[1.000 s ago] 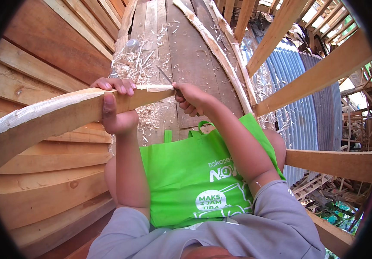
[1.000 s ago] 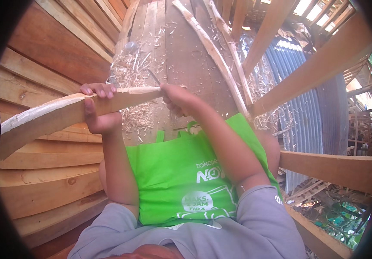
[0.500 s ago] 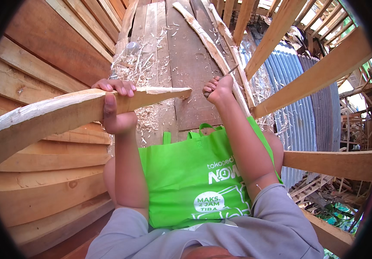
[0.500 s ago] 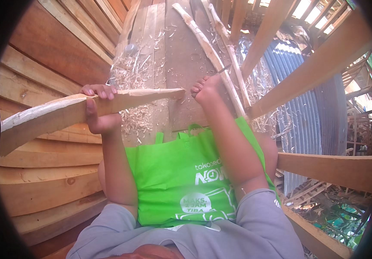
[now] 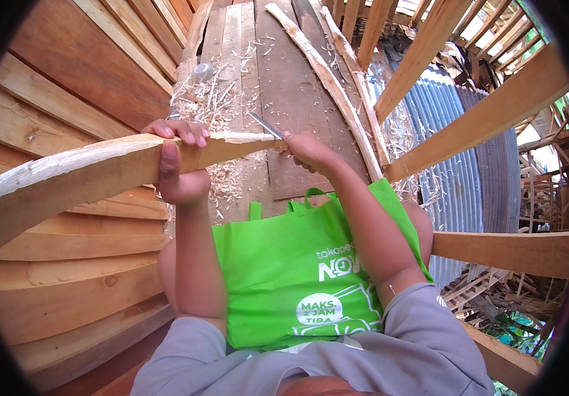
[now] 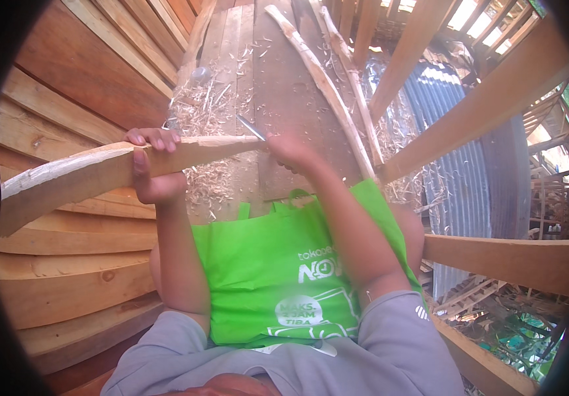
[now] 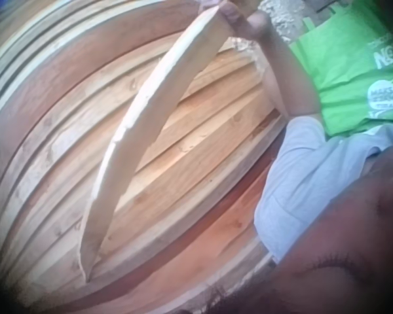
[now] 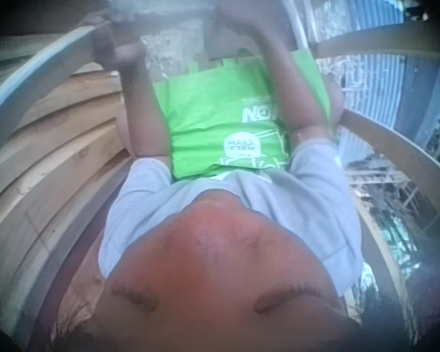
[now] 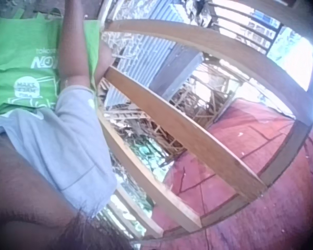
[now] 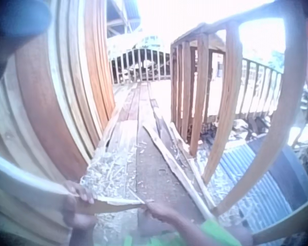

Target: The person is carving a piece of wood using a knife. They hold the wood in their left hand and use the knife in their right hand to shave off thin layers, creating wood shavings that fall onto a green bag placed on their lap.

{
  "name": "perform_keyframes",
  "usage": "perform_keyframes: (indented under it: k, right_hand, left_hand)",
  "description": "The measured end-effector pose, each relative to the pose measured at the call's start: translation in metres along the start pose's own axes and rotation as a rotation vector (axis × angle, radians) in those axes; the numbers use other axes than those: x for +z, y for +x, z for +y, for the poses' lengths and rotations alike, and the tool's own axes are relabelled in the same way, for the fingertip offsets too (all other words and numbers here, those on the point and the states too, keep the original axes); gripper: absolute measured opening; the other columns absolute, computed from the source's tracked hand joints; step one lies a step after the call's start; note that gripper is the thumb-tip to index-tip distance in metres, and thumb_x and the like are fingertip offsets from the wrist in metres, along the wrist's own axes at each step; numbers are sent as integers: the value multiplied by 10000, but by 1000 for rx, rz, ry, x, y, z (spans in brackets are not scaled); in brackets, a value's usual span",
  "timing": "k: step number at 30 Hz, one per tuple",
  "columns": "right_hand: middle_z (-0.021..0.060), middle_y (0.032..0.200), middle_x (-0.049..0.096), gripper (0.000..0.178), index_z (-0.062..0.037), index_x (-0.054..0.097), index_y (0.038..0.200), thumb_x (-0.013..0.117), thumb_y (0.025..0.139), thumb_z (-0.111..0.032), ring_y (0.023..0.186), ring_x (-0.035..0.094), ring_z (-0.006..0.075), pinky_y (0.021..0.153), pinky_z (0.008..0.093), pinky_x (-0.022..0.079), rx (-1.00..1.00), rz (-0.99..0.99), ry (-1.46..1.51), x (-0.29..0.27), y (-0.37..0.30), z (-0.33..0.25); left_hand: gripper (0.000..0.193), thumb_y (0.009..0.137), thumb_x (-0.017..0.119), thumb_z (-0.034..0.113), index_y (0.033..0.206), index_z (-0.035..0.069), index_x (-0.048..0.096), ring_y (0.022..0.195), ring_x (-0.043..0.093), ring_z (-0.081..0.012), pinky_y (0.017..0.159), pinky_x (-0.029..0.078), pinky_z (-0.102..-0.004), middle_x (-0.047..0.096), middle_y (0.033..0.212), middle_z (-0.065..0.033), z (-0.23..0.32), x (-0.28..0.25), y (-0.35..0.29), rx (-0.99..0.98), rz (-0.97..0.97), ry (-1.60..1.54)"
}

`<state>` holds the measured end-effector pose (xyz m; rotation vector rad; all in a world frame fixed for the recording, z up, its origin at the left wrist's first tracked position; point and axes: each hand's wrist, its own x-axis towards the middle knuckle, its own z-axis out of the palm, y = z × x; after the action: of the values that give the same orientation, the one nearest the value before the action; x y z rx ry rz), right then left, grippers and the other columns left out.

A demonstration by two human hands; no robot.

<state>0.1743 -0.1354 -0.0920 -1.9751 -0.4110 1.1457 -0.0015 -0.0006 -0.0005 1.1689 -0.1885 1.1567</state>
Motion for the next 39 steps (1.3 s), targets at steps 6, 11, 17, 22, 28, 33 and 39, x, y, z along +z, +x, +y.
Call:
perform_keyframes:
  k: [6,11,17,22,28,33,39]
  right_hand:
    - [169,829,577,413,11,581,1050,395,968,-349,739,541,253,645,416,401,-13,65,-104,29,-10,-21]
    - [249,1022,638,459,54,553,1216,412,974,-309,919,629,328,771,439,471,65,-84,-91,-2,-14,-10]
    - [98,720,563,458,31,511,1225,328,995,-321,580,540,181,526,390,445,30,-85,-202,9,-7,-13]
    - [70,667,510,419,6,520,1176,329,995,-320,546,489,154,471,361,401,76,-11,-34,28,-25,-34]
    - [-2,580,382,399,-52,478,903,286,1024,-381,438,316,109,404,333,283,14,-118,58,33,-28,-30]
    - [8,614,424,444,-18,534,935,283,1025,-373,449,370,124,417,347,346,37,-139,35,19,-19,-26]
    - [86,724,546,463,25,552,1095,287,1019,-348,533,494,197,491,385,411,130,-183,-8,10,-5,-24]
  left_hand:
    - [248,887,598,295,996,119,462,773,500,-177,794,403,-370,516,828,-58,-3,1,1,3,20,-28]
    - [249,887,599,297,995,122,458,765,493,-176,788,396,-370,508,822,-56,-2,3,1,-5,-26,-56]
    - [250,884,600,294,992,119,459,764,492,-174,783,397,-367,505,818,-55,-1,1,0,-11,-12,-46]
    - [250,886,593,287,1001,116,451,767,486,-179,788,394,-368,508,827,-58,-3,3,4,0,3,-57]
    - [245,893,584,287,1004,115,450,771,488,-185,792,393,-370,511,835,-63,-2,0,1,0,18,-52]
    - [243,896,579,290,1006,116,450,771,487,-183,793,393,-368,510,832,-60,-2,0,1,-7,-11,-53]
    - [239,895,585,278,1010,117,450,774,489,-180,794,395,-368,512,829,-58,-1,2,2,-1,-1,-48]
